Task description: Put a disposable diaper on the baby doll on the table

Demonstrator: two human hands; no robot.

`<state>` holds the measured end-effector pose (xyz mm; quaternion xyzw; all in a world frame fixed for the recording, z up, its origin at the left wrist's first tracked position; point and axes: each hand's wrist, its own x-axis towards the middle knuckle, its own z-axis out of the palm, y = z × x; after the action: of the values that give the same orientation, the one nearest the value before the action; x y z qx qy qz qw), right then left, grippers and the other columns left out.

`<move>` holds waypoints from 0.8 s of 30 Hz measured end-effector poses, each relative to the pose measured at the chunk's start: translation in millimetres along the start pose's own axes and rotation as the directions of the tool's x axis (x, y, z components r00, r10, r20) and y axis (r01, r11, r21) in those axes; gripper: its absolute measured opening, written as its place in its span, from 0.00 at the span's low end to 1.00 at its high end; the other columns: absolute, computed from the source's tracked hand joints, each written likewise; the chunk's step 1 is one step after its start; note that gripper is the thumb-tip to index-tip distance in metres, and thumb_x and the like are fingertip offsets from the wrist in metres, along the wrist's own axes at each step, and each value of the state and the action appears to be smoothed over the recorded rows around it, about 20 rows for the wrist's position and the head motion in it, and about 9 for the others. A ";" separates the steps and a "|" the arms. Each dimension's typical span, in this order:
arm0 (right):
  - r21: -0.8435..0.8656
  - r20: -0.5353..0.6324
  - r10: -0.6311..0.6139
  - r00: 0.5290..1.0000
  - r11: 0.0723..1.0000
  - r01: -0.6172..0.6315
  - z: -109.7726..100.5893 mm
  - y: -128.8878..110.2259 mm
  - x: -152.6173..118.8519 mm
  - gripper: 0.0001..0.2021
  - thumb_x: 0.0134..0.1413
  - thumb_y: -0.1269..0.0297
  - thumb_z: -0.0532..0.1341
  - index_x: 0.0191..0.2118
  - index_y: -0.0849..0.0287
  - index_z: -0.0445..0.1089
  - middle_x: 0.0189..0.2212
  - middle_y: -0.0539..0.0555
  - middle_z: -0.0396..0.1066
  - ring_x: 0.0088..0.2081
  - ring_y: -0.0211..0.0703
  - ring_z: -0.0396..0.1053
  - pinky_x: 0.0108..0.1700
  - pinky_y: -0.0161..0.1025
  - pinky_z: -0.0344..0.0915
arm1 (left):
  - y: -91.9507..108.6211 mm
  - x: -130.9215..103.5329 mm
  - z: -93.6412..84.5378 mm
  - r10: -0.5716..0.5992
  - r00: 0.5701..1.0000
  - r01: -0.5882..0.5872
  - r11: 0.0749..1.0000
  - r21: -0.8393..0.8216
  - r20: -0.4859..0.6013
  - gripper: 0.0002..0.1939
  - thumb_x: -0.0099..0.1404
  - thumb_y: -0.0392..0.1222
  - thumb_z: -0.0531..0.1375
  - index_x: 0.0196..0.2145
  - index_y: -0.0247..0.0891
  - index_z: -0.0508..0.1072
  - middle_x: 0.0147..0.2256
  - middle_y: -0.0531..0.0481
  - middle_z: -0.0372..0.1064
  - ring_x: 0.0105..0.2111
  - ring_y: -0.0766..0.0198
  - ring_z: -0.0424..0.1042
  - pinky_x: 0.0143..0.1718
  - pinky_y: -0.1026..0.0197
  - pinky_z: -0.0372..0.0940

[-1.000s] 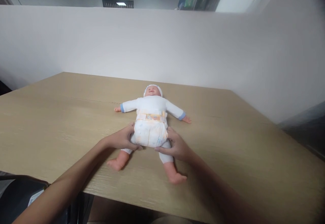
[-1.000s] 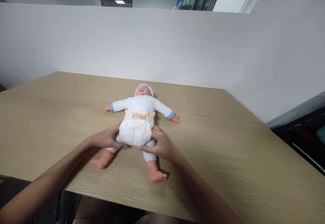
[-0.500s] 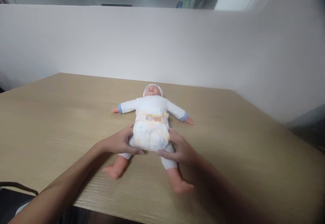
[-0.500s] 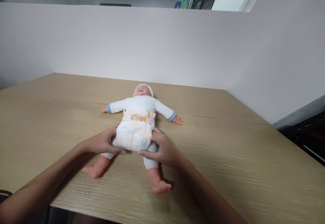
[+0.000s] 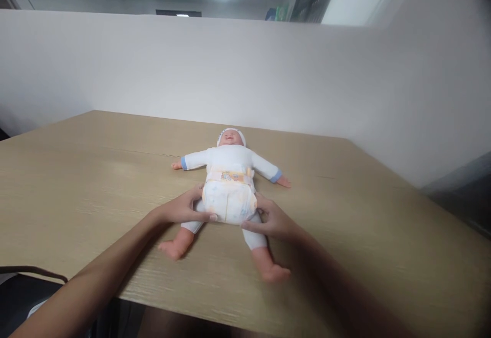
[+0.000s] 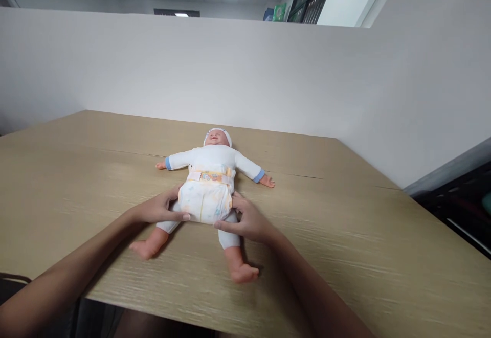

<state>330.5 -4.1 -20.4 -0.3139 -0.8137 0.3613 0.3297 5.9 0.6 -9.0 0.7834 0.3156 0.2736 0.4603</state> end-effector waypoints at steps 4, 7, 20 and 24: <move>0.067 -0.011 0.104 0.995 0.992 -0.103 1.6 1.4 -2.7 0.20 0.59 0.48 0.75 0.50 0.56 0.82 0.52 0.58 0.79 0.52 0.58 0.76 0.58 0.51 0.73 | -5.0 -2.2 0.3 -0.090 0.995 0.082 0.985 -0.151 -0.050 0.29 0.76 0.64 0.62 0.63 0.42 0.78 0.69 0.43 0.68 0.69 0.41 0.66 0.74 0.41 0.58; 0.221 -0.018 0.201 0.979 0.956 -0.192 4.8 3.4 -3.3 0.25 0.60 0.44 0.74 0.53 0.56 0.79 0.51 0.58 0.80 0.53 0.59 0.77 0.55 0.51 0.75 | -9.7 -2.3 2.0 -0.154 0.984 0.121 0.946 -0.301 -0.090 0.30 0.79 0.66 0.56 0.60 0.41 0.80 0.66 0.43 0.73 0.66 0.42 0.69 0.73 0.41 0.59; 0.540 0.071 0.375 0.924 0.765 -0.351 -8.3 -7.7 -0.1 0.30 0.56 0.40 0.77 0.55 0.55 0.78 0.57 0.59 0.81 0.58 0.55 0.78 0.63 0.49 0.73 | -2.5 -2.4 -4.6 -0.229 0.962 0.157 0.909 -0.385 -0.148 0.27 0.77 0.64 0.60 0.31 0.39 0.65 0.32 0.51 0.59 0.33 0.61 0.56 0.36 0.58 0.57; 0.437 -0.046 0.388 0.920 0.836 -0.331 -12.8 -9.2 -0.5 0.27 0.58 0.36 0.74 0.46 0.57 0.76 0.44 0.56 0.82 0.46 0.49 0.78 0.53 0.44 0.75 | 0.3 -3.6 -7.7 -0.224 0.965 0.159 0.912 -0.379 -0.136 0.25 0.77 0.64 0.60 0.34 0.39 0.68 0.34 0.50 0.61 0.35 0.59 0.60 0.37 0.57 0.59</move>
<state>338.1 -4.6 -6.5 -0.4061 -0.6189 0.5620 0.3691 -1.9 2.0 -5.9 0.6222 0.3743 0.3490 0.5925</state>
